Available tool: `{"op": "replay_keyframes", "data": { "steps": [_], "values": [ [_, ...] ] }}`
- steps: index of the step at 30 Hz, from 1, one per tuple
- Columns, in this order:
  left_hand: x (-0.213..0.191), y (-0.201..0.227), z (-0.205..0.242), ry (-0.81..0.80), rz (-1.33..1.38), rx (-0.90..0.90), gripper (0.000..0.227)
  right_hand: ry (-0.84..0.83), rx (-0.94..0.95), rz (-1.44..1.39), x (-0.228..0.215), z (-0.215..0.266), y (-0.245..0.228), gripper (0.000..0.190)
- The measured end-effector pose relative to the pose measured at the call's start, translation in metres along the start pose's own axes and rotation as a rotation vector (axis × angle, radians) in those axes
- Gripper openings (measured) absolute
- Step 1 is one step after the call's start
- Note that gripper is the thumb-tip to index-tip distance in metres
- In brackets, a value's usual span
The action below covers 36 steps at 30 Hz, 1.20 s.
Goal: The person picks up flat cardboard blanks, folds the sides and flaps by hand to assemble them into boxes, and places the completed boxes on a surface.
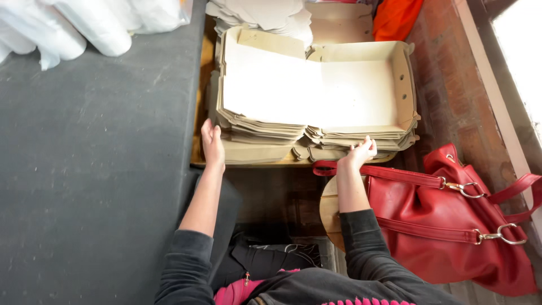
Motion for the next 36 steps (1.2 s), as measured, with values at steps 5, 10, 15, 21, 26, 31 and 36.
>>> {"op": "replay_keyframes", "data": {
  "steps": [5, 10, 15, 21, 26, 31, 36],
  "values": [
    [0.009, -0.098, -0.072, 0.16, -0.248, -0.328, 0.065, 0.182, -0.065, 0.013, -0.021, 0.04, -0.08, 0.051],
    [0.009, -0.072, -0.081, 0.18, -0.344, -0.332, 0.08, 0.209, 0.138, -0.16, -0.021, 0.061, -0.098, 0.089],
    [0.031, 0.027, -0.049, -0.005, -0.027, -0.61, 0.117, 0.028, 0.084, 0.047, -0.02, 0.022, -0.058, 0.136],
    [0.044, 0.069, -0.034, -0.177, 0.138, -0.604, 0.118, 0.223, -0.028, 0.344, -0.014, -0.016, -0.047, 0.11],
    [0.04, -0.063, -0.078, -0.177, 0.357, -0.716, 0.065, 0.124, -0.011, 0.458, -0.014, 0.034, -0.094, 0.101],
    [0.035, -0.096, -0.083, -0.192, 0.295, -0.745, 0.047, -0.007, 0.2, 0.045, 0.002, 0.014, -0.09, 0.123],
    [0.036, -0.092, -0.077, -0.257, 0.159, -0.632, 0.062, -0.047, 0.392, -0.129, -0.012, -0.084, -0.008, 0.079]
  ]
}}
Point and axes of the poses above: each hand's wrist, its own z-axis away from the middle knuckle, its own x-axis out of the palm, y = z × x, the point moved 2 cm from there along -z, towards the middle knuckle, and after that the axes turned 11 degrees about y, right-handed, at the moved point
